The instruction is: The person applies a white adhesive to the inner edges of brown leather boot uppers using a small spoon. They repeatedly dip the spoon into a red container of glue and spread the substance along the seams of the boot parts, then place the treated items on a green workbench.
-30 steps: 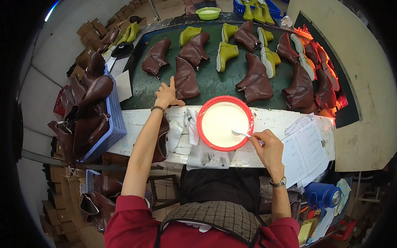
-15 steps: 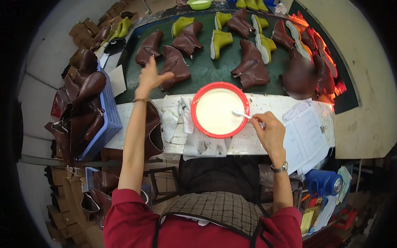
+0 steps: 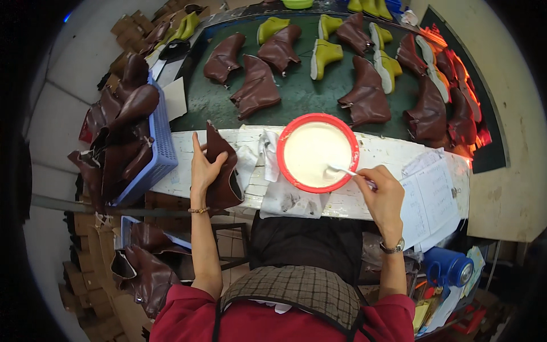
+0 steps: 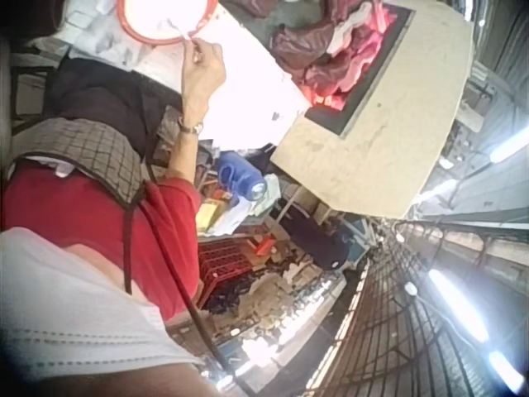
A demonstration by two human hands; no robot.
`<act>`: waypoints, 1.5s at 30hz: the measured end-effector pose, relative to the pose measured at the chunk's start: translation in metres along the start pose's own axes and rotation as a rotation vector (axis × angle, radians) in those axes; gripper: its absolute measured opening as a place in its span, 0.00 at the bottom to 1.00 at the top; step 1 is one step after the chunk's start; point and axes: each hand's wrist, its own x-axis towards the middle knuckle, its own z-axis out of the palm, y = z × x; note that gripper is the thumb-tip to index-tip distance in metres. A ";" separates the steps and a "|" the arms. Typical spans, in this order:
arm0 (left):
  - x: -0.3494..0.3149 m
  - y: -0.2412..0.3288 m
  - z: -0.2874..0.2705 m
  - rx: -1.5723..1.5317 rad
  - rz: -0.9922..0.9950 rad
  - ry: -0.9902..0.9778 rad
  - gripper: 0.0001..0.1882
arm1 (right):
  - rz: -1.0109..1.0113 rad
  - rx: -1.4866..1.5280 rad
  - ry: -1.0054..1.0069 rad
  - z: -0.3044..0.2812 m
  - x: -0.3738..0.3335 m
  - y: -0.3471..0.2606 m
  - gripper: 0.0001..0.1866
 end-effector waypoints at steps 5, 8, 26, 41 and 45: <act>-0.011 0.034 0.018 0.247 -0.031 0.031 0.77 | 0.073 0.092 -0.049 0.003 -0.002 0.004 0.07; -0.013 0.047 0.018 0.333 -0.093 0.033 0.69 | 0.030 0.092 -0.043 0.006 -0.002 0.008 0.07; -0.028 0.158 -0.035 -0.266 -0.059 -1.004 0.23 | -0.553 0.363 -0.036 -0.009 0.069 -0.045 0.08; -0.010 0.180 -0.042 -0.626 0.045 -0.480 0.14 | -0.487 0.305 0.062 0.010 0.053 -0.045 0.08; 0.008 0.176 -0.019 -0.631 0.094 -0.233 0.10 | -0.211 0.679 0.071 0.040 0.054 -0.041 0.06</act>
